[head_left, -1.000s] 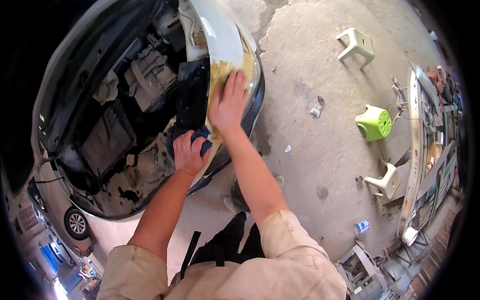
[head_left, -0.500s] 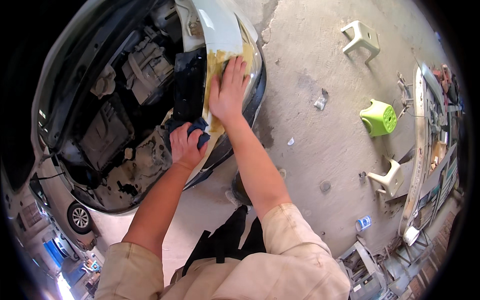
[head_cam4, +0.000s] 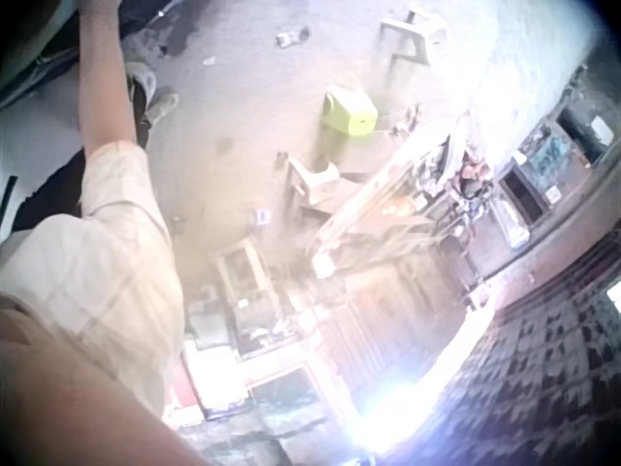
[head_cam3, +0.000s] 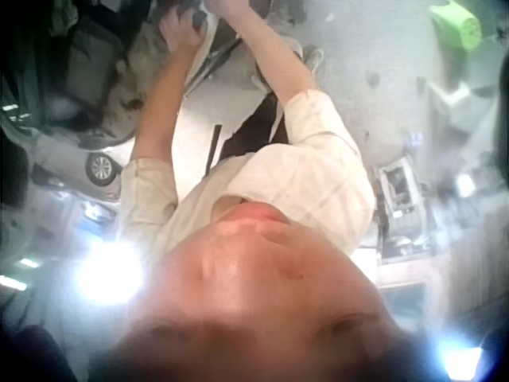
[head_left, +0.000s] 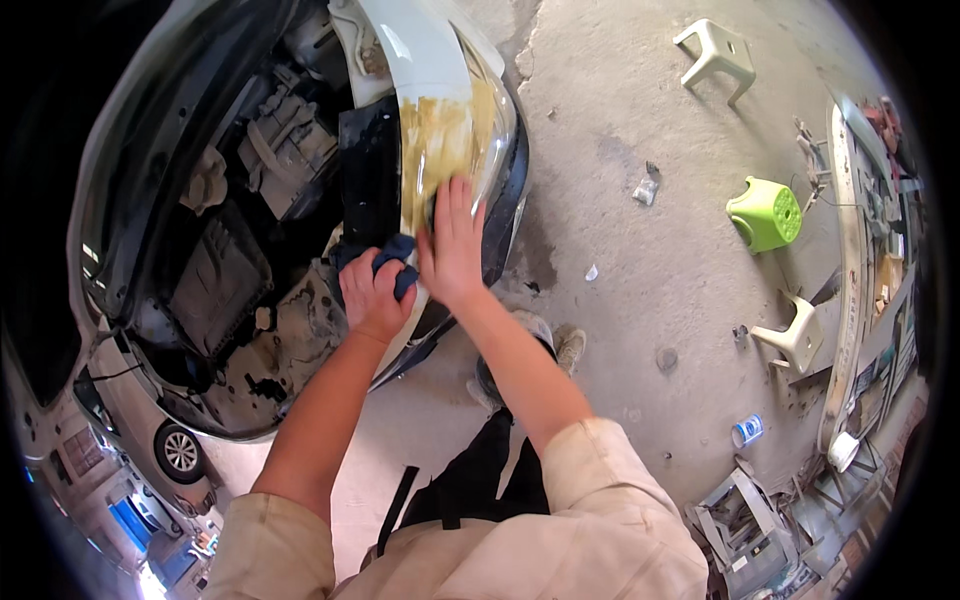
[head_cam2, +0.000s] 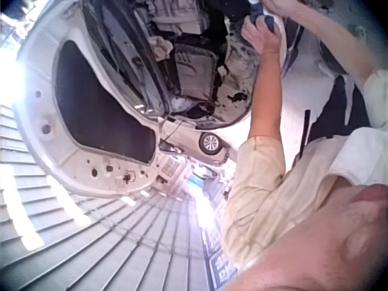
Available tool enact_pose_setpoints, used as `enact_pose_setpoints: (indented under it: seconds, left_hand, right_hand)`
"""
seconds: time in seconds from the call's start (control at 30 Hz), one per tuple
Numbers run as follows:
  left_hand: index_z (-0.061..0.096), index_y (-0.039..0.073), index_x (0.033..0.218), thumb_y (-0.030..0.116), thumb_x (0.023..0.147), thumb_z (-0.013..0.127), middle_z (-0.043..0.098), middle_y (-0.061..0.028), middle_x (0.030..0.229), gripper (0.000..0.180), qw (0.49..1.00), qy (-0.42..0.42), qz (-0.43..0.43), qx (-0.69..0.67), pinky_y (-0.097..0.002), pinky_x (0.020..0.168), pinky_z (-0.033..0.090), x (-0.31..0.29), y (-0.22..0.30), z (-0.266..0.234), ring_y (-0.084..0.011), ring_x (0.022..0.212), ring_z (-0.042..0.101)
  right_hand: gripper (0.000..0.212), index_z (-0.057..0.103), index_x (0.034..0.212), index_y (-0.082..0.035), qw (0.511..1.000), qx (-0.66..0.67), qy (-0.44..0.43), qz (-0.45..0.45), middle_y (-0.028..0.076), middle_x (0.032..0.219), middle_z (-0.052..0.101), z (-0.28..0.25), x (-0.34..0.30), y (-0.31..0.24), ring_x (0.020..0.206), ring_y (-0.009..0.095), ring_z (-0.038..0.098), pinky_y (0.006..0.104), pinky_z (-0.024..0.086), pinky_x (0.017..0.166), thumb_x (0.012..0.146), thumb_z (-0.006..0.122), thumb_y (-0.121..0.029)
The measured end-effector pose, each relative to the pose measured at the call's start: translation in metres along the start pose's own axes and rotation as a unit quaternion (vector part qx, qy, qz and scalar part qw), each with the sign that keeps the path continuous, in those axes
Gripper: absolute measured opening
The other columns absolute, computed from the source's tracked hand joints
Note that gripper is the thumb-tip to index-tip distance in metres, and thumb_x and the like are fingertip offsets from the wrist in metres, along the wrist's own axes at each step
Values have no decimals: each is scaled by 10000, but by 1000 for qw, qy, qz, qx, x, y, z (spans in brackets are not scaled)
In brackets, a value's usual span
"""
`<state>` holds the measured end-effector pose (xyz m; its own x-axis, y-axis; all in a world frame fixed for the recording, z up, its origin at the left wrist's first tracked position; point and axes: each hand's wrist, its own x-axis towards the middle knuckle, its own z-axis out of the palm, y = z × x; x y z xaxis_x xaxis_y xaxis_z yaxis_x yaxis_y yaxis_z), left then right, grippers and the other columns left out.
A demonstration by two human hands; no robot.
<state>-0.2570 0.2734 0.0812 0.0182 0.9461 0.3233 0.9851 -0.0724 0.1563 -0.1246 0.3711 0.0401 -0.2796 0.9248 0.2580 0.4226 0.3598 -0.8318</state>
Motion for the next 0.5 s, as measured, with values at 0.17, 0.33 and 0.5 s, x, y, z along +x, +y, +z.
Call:
enact_pose_setpoints:
  seconds: [0.17, 0.33, 0.5]
  left_hand:
    - [579, 185, 1164, 276, 736, 803, 526, -178, 1303, 491, 1000, 7, -5, 8, -554, 1000, 395, 0, -1, 5, -419, 1161, 507]
    - [580, 150, 1147, 222, 745, 788, 517, -212, 1287, 458, 1000, -2, -4, -3, -561, 979, 408, 4, 4, 4, -452, 1110, 512]
    - [582, 152, 1141, 215, 735, 795, 518, -210, 1292, 463, 1000, -5, -9, -3, -566, 982, 405, 2, 4, 1, -454, 1113, 510]
  right_hand:
    - [717, 253, 1584, 44, 998, -57, 28, 15, 285, 1653, 246, -11, 37, -3, 1545, 478, 187, 651, 101, 1222, 986, 565, -201]
    - [725, 257, 1592, 29, 997, -49, 30, 44, 282, 1656, 243, -10, 36, -1, 1542, 475, 200, 668, 129, 1208, 985, 573, -211]
    - [794, 281, 1573, 58, 997, -71, 10, 27, 282, 1651, 251, -12, 14, -12, 1542, 462, 214, 669, 154, 1200, 942, 646, -255]
